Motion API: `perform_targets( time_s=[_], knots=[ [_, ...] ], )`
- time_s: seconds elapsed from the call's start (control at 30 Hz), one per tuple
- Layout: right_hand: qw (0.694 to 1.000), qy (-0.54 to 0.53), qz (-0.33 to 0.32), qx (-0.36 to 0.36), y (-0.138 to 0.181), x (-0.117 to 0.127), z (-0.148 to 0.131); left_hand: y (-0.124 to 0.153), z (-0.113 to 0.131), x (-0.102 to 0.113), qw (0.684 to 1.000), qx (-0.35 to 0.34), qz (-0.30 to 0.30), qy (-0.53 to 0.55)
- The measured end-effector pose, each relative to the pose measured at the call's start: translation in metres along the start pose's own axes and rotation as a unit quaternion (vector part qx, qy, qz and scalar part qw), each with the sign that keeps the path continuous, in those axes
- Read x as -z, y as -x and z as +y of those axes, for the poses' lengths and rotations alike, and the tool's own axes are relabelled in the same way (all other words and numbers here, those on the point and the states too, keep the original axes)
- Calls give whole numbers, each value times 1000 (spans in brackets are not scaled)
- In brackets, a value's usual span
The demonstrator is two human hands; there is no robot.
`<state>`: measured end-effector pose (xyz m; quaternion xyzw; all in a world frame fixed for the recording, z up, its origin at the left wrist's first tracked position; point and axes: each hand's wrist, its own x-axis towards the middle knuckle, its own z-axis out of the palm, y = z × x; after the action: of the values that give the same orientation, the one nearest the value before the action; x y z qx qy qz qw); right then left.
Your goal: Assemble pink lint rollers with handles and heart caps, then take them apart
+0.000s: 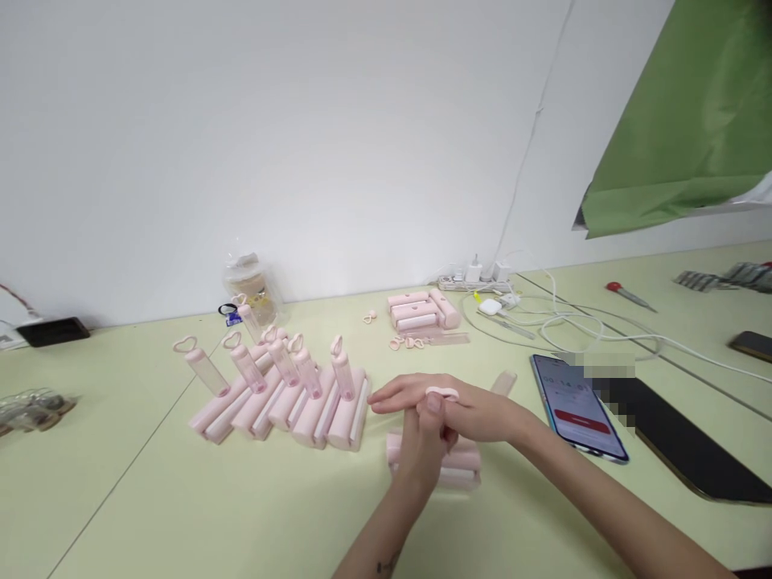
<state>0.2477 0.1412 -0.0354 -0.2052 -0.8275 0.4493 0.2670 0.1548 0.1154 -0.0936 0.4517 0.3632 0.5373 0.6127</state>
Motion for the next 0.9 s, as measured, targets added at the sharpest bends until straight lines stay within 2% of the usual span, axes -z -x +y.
perform_targets(
  time_s=[0.13, 0.37, 0.53, 0.8, 0.9],
  knots=[
    [999, -2, 11, -46, 3, -3, 3, 3, 4, -4, 999, 45, 13, 21],
    [995, -41, 11, -96, 4, -8, 4, 3, 5, -1, 997, 65, 30, 8],
    [988, -84, 34, -127, 7, -12, 6, 4, 9, 3, 995, 96, 4, -14],
    [994, -54, 46, -82, 3, -11, 6, 4, 13, 1, 989, 142, 36, -21],
    [993, -63, 38, -92, 1, -11, 5, 4, 10, 2, 989, 140, 49, -17]
  ],
)
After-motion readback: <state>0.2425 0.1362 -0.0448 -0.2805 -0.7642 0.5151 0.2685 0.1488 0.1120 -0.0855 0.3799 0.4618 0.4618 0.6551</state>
